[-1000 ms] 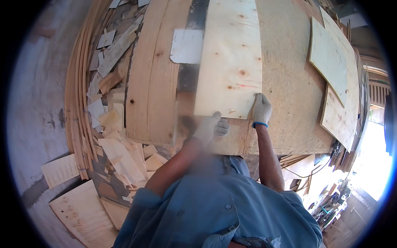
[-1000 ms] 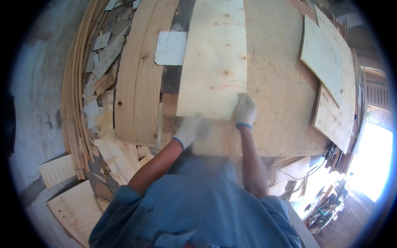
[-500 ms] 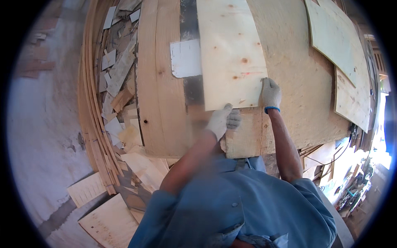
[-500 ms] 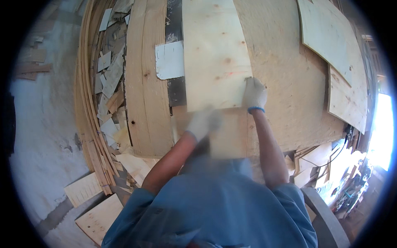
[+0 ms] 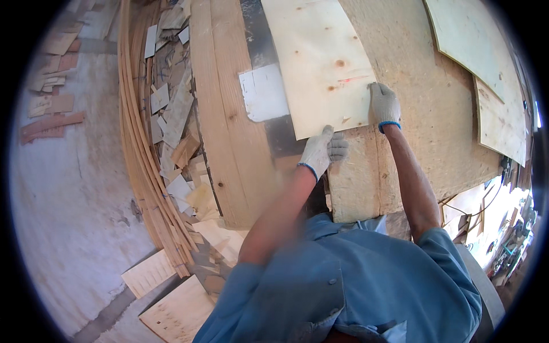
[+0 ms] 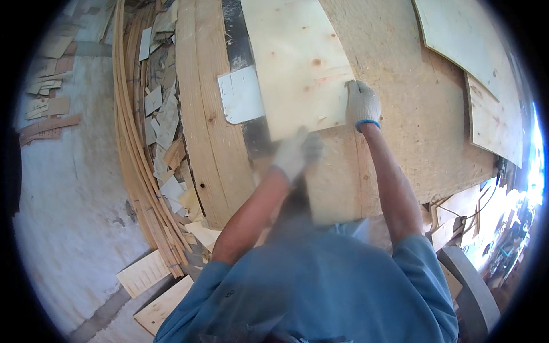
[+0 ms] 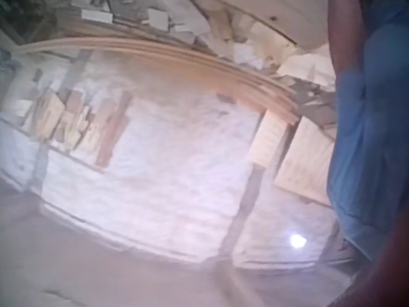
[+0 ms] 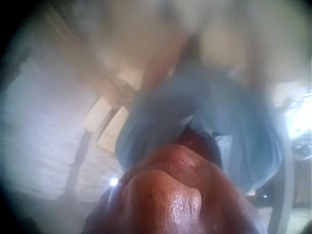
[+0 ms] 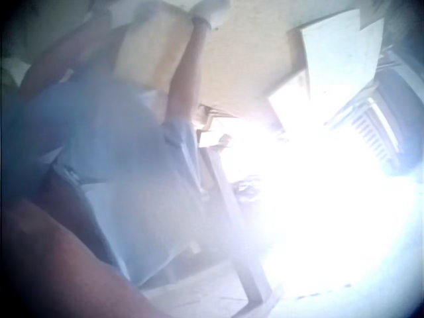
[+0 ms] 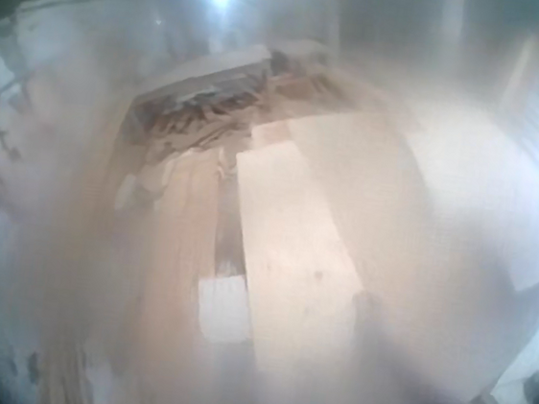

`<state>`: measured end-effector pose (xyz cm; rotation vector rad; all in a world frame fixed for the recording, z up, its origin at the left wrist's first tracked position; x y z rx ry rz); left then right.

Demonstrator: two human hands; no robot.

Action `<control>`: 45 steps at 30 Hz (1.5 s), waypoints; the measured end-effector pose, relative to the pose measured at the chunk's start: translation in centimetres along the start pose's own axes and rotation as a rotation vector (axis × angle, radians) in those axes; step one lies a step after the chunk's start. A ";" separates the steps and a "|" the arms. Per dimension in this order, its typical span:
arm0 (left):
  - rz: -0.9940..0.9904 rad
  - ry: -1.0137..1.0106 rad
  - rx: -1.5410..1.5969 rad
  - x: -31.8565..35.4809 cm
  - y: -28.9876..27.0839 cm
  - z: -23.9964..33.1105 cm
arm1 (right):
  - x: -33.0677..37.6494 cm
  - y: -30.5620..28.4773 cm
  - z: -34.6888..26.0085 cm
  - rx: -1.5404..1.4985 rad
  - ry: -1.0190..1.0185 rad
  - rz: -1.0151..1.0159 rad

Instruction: The person positions a large plywood sheet on a table saw and pushes it through the blade to cut it into smaller pieces. The person repeats this process multiple times, handling each cut piece and repositioning the remaining sheet for subsequent cuts.

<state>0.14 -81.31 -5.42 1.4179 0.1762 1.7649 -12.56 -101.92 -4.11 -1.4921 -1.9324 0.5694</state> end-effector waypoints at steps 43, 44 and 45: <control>0.183 0.104 -0.145 -2.7 3.3 6.5 | -6.2 1.8 -3.1 -0.023 -0.011 0.046; 0.179 0.111 -0.138 -3.0 3.1 6.7 | -6.4 1.8 -3.2 -0.022 -0.012 0.056; 0.174 0.119 -0.130 -3.5 3.1 7.1 | -6.7 1.8 -3.6 -0.009 -0.019 0.054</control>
Point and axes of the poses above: each hand's wrist, its own x-axis away from the middle knuckle, its own y-axis out of the palm, z = x × y, the point moved 2 cm from there along -x, towards the middle knuckle, and after that the axes turned 1 degree about -z, right-handed, at the moved point
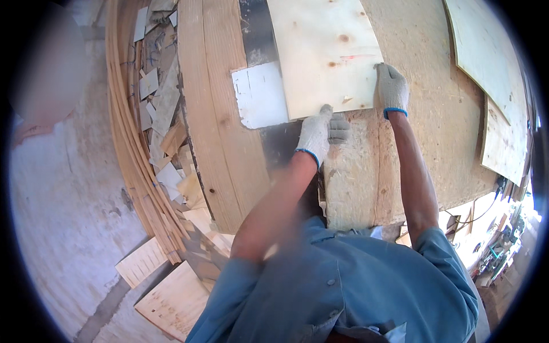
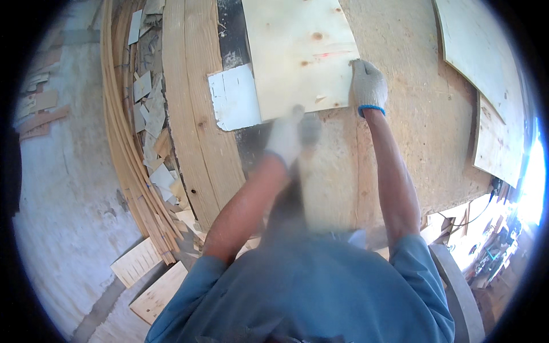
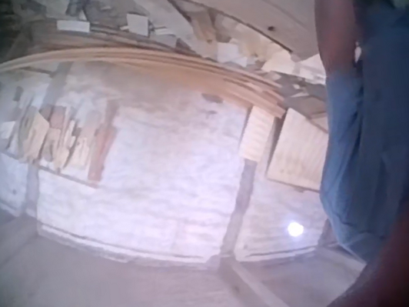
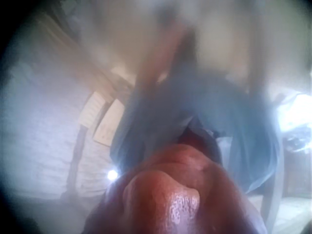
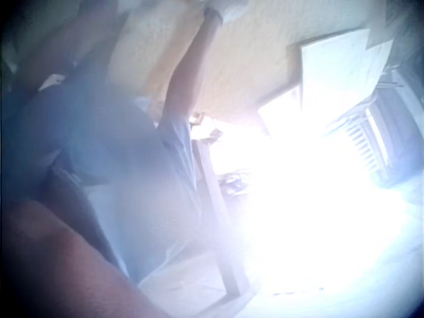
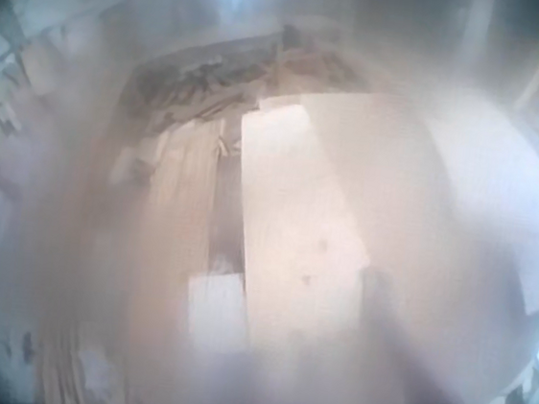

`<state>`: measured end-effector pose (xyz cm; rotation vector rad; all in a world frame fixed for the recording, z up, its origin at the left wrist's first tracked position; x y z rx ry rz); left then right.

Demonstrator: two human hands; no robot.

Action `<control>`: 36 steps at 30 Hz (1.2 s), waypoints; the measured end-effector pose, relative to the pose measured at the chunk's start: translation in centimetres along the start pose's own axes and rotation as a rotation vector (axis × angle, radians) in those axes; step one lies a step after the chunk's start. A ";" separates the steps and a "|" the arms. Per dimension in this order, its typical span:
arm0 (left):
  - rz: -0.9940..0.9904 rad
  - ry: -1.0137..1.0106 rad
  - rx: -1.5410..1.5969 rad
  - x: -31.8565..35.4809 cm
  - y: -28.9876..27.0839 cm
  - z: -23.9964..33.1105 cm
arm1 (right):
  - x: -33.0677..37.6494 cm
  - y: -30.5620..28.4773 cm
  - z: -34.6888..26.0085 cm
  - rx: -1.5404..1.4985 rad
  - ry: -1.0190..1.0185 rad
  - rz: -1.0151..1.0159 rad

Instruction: The person positions a large plywood sheet on a table saw and pushes it through the blade to cut it into smaller pieces. The person repeats this process multiple times, handling each cut piece and repositioning the remaining sheet for subsequent cuts.

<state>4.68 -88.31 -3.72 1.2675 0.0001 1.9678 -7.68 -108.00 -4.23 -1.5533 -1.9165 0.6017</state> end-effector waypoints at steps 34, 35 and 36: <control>-0.004 0.043 0.029 -5.0 2.7 7.9 | -9.3 3.2 -3.0 0.073 -0.072 0.045; -0.012 0.027 0.048 -5.6 2.6 7.9 | -9.5 3.3 -3.2 0.086 -0.083 0.047; -0.022 0.010 0.067 -6.3 2.5 7.9 | -9.8 3.4 -3.4 0.074 -0.074 0.041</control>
Point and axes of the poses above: each hand's wrist, its own x-axis away from the middle knuckle, its own y-axis out of the palm, z = x × y, the point moved 2 cm from there along -x, towards the middle knuckle, and after that the axes turned 1 degree about -z, right-handed, at the moved point
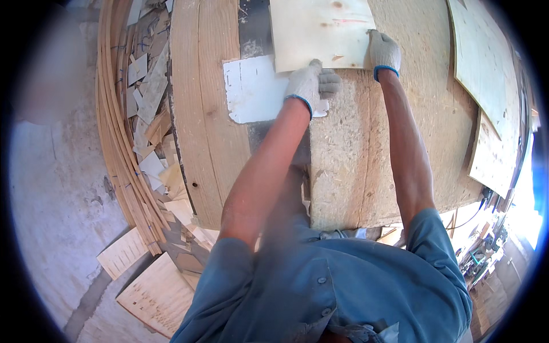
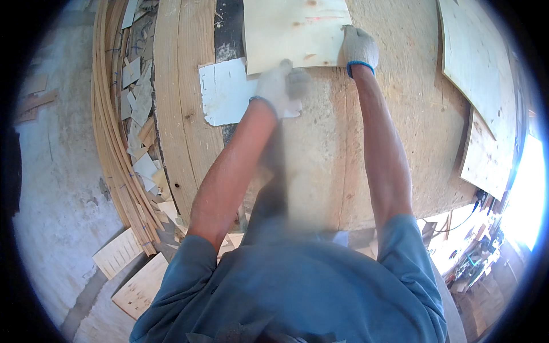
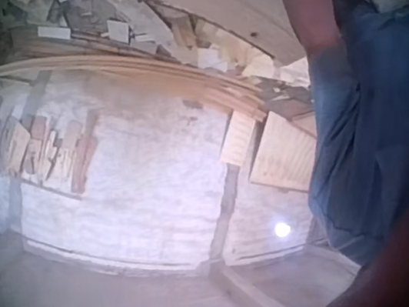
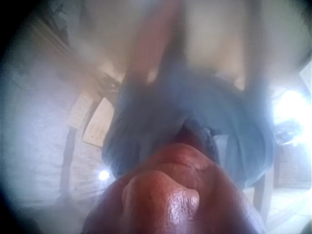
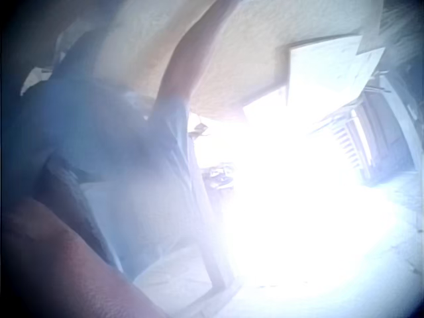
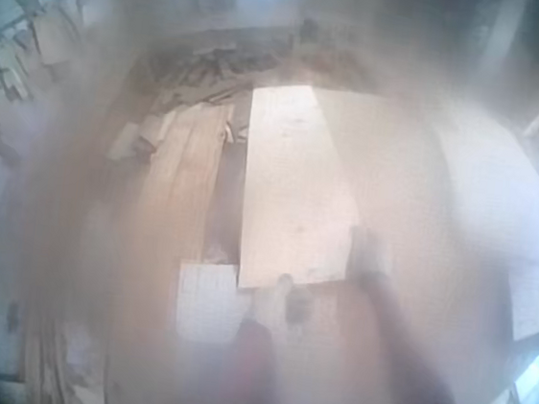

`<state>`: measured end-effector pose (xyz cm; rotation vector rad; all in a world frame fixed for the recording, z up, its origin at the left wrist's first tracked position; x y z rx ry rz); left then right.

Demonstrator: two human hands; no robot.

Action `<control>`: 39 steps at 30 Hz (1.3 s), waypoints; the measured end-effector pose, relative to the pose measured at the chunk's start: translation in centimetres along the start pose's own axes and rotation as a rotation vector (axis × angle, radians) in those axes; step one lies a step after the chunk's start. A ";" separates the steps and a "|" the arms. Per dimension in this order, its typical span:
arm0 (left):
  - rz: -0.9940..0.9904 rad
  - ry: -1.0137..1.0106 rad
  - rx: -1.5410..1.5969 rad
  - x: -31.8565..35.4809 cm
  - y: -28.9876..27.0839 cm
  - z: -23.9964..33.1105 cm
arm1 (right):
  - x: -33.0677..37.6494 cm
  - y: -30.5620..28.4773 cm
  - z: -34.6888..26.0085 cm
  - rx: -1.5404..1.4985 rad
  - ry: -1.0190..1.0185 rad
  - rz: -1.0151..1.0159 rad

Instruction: The person positions a large plywood sheet on a table saw and pushes it through the blade to cut it into smaller pieces. The person repeats this process multiple times, handling each cut piece and repositioning the remaining sheet for subsequent cuts.

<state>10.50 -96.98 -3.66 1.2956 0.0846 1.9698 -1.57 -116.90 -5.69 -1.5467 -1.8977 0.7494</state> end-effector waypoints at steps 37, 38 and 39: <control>0.092 0.517 -0.767 22.8 -18.8 -23.2 | 38.8 -11.8 3.9 0.098 -0.662 -1.072; 0.097 0.330 -0.234 23.7 -22.3 -23.8 | 38.9 -12.4 4.4 0.109 -0.634 -1.040; 0.188 0.203 0.330 24.8 -25.9 -24.3 | 39.1 -13.1 5.3 0.117 -0.599 -1.012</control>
Point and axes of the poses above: each hand's wrist, its own x-axis away from the middle knuckle, its own y-axis out of the palm, z = x × y, the point moved 2 cm from there along -x, towards the middle knuckle, and after that the axes turned 1 degree about -z, right-handed, at the moved point
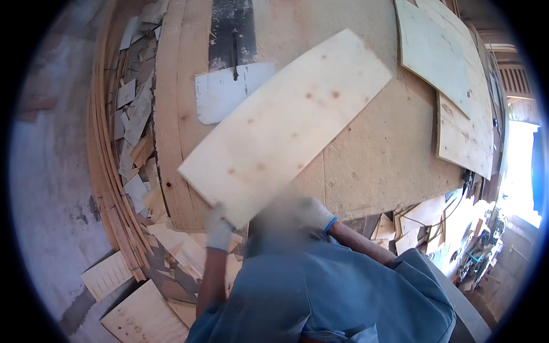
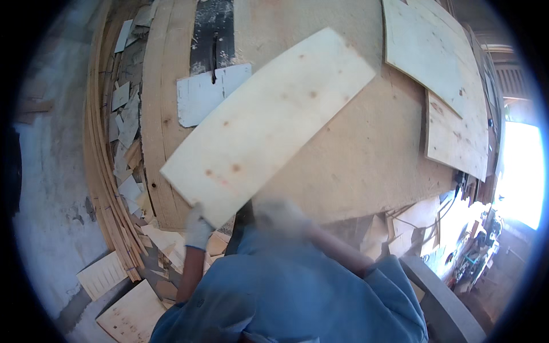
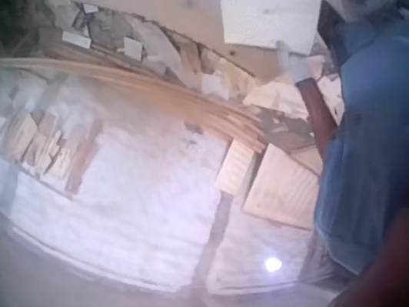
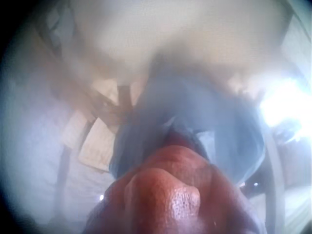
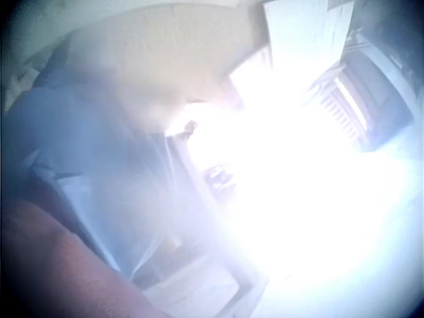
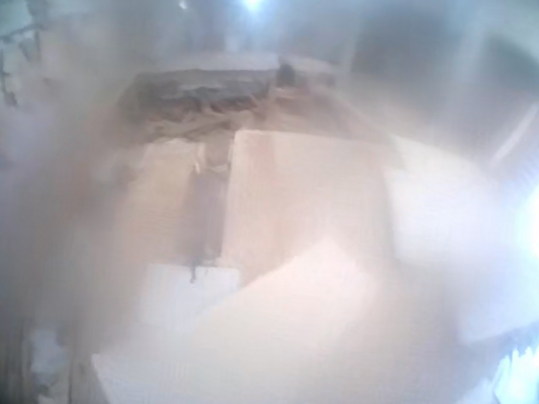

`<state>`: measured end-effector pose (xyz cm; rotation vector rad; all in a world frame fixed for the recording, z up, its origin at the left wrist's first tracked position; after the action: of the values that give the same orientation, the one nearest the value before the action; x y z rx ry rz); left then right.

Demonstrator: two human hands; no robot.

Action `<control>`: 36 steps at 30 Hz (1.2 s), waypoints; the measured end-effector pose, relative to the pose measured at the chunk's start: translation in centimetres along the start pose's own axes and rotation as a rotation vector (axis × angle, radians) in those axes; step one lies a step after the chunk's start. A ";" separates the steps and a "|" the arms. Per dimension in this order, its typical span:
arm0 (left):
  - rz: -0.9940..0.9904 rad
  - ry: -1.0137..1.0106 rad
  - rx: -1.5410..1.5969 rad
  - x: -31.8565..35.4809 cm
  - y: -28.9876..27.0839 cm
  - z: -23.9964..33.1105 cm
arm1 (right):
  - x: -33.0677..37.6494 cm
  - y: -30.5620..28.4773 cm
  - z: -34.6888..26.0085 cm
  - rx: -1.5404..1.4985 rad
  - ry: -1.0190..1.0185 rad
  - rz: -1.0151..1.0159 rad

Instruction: The person positions a large plywood sheet on a table saw and pushes it through the blade to cut it into smaller pieces. The person repeats this process multiple times, handling each cut piece and repositioning the remaining sheet for subsequent cuts.

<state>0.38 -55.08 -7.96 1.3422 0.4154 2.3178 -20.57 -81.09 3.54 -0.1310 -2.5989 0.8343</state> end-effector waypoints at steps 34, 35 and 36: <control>-0.037 0.122 0.153 5.1 5.1 -7.2 | 2.2 -8.9 14.0 -0.079 0.602 0.743; -0.010 0.094 0.266 4.4 5.2 -7.4 | 2.5 -8.8 14.7 -0.134 0.631 0.711; -0.003 0.047 0.379 3.5 5.6 -7.8 | 3.4 -9.1 15.2 -0.175 0.677 0.696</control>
<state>-9.18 -58.52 -6.55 1.4513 0.9079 2.3505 -29.57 -95.98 -1.28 -1.1928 -1.9522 0.6072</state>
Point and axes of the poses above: each hand's wrist, its own x-axis away from the middle knuckle, its own y-axis out of the palm, z = x × y, the point moved 2 cm from there along -x, towards the middle knuckle, and after that the axes turned 1 degree about -z, right-handed, at the moved point
